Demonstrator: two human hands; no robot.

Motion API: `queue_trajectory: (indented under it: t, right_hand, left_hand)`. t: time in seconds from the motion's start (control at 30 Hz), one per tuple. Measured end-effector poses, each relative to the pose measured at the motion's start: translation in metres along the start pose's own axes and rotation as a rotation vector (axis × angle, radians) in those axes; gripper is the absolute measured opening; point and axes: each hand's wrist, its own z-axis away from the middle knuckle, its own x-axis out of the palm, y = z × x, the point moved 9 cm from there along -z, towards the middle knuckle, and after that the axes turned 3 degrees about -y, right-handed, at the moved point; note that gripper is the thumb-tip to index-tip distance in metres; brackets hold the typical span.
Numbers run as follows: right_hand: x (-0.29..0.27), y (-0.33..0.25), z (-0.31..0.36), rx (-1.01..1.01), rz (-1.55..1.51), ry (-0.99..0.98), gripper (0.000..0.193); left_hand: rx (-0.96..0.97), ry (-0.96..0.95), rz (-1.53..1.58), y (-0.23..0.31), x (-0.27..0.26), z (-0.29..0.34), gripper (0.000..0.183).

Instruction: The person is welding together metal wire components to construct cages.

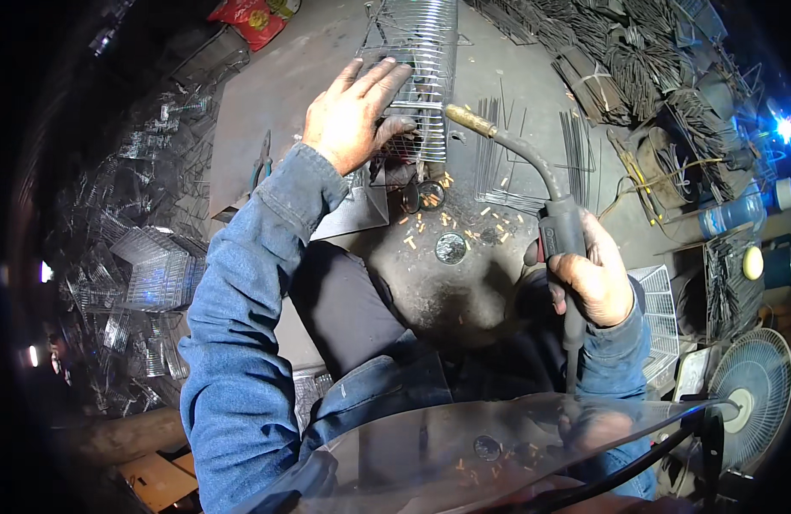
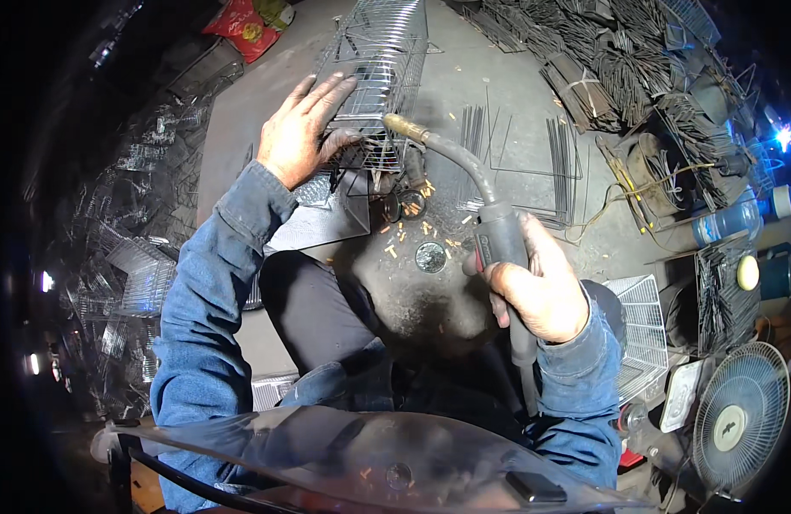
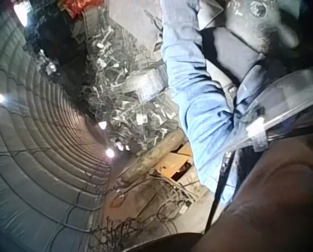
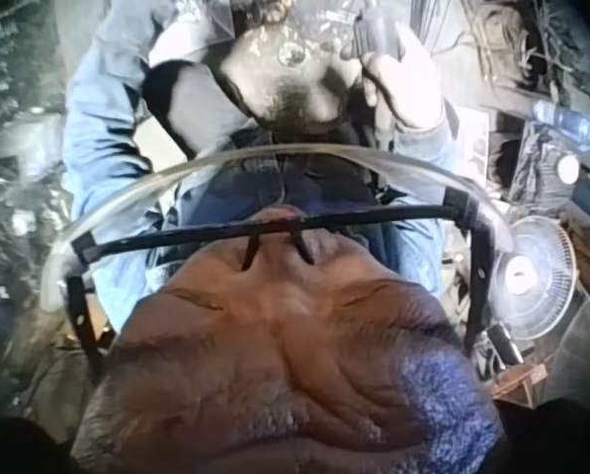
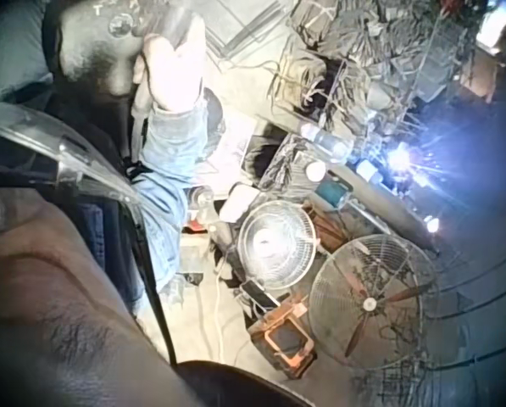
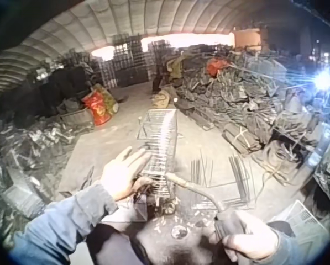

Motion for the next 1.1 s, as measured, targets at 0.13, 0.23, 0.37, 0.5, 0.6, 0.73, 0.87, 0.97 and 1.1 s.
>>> queue_trajectory:
  t: [0.13, 0.23, 0.37, 0.5, 0.6, 0.73, 0.87, 0.97, 1.1]
  right_hand:
    - [0.001, 0.001, -0.001, 0.022, 0.018, 0.026, 0.046]
    - [0.003, -0.003, -0.001, -0.028, 0.035, 0.029, 0.047]
    - [0.003, 0.001, -0.002, 0.008, 0.036, 0.022, 0.049]
    - [0.004, -0.001, -0.003, -0.031, 0.044, -0.016, 0.048]
    - [0.005, -0.001, -0.002, -0.031, 0.046, -0.047, 0.046]
    - [0.008, 0.0, -0.004, -0.028, 0.03, -0.054, 0.045]
    - [0.011, 0.0, -0.007, -0.009, 0.083, -0.045, 0.039]
    - [0.007, 0.005, -0.008, 0.02, 0.129, -0.027, 0.033]
    - [-0.005, 0.019, -0.008, -0.011, -0.075, -0.014, 0.028]
  left_hand:
    - [0.012, 0.014, 0.021, 0.001, -0.003, 0.001, 0.063]
    - [-0.025, -0.12, -0.079, -0.003, 0.008, 0.001, 0.063]
    - [0.017, 0.034, 0.047, 0.001, -0.004, 0.001, 0.058]
    - [0.027, 0.027, 0.018, 0.002, -0.004, 0.001, 0.061]
    - [0.002, -0.028, -0.027, 0.001, -0.001, 0.0, 0.063]
    - [-0.026, -0.011, 0.009, 0.001, -0.004, 0.001, 0.063]
    - [-0.02, 0.015, 0.014, 0.001, -0.004, 0.001, 0.065]
    - [-0.019, -0.001, -0.005, -0.002, -0.001, 0.001, 0.068]
    - [-0.002, -0.007, -0.039, -0.002, 0.002, 0.001, 0.07]
